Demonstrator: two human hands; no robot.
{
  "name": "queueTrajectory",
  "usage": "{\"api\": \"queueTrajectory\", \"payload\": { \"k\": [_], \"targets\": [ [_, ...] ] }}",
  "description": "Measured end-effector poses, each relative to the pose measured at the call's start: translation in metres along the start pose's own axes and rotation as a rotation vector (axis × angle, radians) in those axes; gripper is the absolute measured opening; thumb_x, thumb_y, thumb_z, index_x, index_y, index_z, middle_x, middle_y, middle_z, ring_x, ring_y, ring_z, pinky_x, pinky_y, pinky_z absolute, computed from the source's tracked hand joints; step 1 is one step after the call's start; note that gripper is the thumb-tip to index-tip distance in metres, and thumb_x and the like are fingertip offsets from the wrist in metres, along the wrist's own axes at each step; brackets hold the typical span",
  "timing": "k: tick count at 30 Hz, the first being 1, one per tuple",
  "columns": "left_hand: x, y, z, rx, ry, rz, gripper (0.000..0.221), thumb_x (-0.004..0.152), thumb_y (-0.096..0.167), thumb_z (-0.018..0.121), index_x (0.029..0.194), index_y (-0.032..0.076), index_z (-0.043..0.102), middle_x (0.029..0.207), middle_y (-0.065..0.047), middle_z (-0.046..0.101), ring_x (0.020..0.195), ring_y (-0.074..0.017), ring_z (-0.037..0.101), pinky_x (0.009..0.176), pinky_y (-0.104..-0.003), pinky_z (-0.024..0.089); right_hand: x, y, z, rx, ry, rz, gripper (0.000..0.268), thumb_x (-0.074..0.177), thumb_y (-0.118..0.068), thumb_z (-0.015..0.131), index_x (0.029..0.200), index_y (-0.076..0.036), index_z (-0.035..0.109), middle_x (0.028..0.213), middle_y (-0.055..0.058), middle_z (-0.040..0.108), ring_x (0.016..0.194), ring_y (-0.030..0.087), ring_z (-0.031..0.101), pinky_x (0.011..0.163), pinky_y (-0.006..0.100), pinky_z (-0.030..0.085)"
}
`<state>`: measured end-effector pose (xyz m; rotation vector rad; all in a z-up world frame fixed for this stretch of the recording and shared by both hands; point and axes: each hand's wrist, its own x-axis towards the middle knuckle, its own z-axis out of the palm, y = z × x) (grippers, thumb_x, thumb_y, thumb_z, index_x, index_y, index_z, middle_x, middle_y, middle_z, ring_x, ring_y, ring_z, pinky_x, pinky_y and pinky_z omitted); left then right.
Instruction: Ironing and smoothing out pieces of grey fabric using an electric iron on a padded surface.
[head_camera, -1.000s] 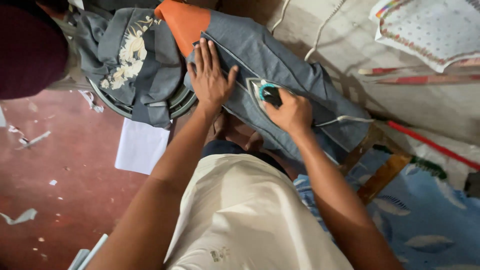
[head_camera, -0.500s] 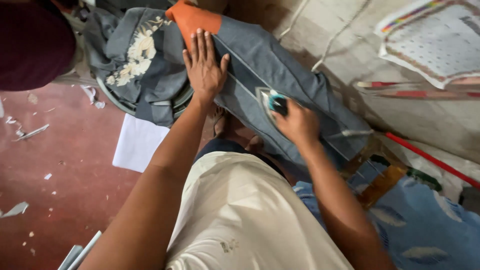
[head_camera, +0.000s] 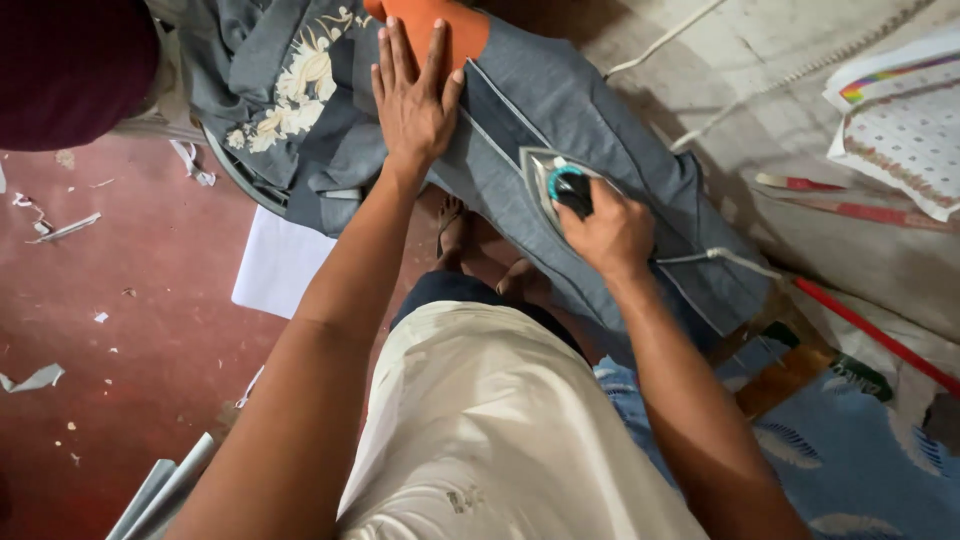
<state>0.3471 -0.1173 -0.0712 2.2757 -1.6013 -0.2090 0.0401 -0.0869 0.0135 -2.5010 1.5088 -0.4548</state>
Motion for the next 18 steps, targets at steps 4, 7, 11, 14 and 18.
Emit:
{"api": "queueTrajectory", "payload": {
  "k": [4, 7, 11, 14, 18],
  "targets": [
    [-0.002, -0.008, 0.004, -0.042, -0.006, -0.004, 0.060, 0.117, 0.065, 0.033, 0.169, 0.038, 0.020, 0.175, -0.013, 0.009, 0.163, -0.0379, 0.014, 0.128, -0.061, 0.028, 0.033, -0.027, 0.010, -0.003, 0.029, -0.025, 0.031, 0.081, -0.035, 0.082, 0.101, -0.013, 0.073, 0.076, 0.013, 0.073, 0.064, 0.043, 0.068, 0.051, 0.058, 0.049],
    [-0.005, -0.011, -0.002, -0.121, 0.012, -0.012, 0.059, 0.117, 0.063, 0.029, 0.169, 0.037, 0.018, 0.176, -0.013, 0.008, 0.164, -0.0391, 0.016, 0.129, -0.060, 0.028, 0.055, -0.038, 0.022, -0.002, 0.010, -0.033, 0.036, 0.080, -0.037, 0.084, 0.100, -0.010, 0.070, 0.077, 0.013, 0.074, 0.063, 0.044, 0.068, 0.050, 0.057, 0.048],
    [-0.020, -0.018, -0.016, -0.175, 0.101, -0.005, 0.054, 0.121, 0.050, 0.033, 0.170, 0.031, 0.020, 0.176, -0.013, 0.011, 0.165, -0.0367, 0.019, 0.132, -0.052, 0.030, 0.080, -0.052, 0.034, -0.033, 0.011, -0.034, 0.041, 0.082, -0.041, 0.084, 0.104, -0.010, 0.069, 0.079, 0.014, 0.075, 0.065, 0.042, 0.070, 0.050, 0.057, 0.050],
    [-0.037, -0.024, -0.033, -0.245, 0.097, -0.032, 0.054, 0.121, 0.046, 0.032, 0.170, 0.027, 0.020, 0.176, -0.015, 0.012, 0.165, -0.0370, 0.019, 0.131, -0.053, 0.031, 0.095, -0.062, 0.040, -0.034, 0.003, -0.009, 0.042, 0.083, -0.041, 0.084, 0.103, -0.009, 0.067, 0.079, 0.016, 0.075, 0.065, 0.044, 0.070, 0.050, 0.058, 0.050],
    [-0.059, -0.040, -0.044, -0.276, 0.098, -0.046, 0.054, 0.119, 0.043, 0.036, 0.168, 0.022, 0.025, 0.174, -0.018, 0.016, 0.162, -0.0417, 0.025, 0.130, -0.055, 0.032, 0.116, -0.073, 0.048, -0.048, -0.034, 0.033, 0.045, 0.083, -0.043, 0.086, 0.095, -0.009, 0.058, 0.079, 0.015, 0.074, 0.065, 0.048, 0.068, 0.048, 0.062, 0.048]
  ]
}}
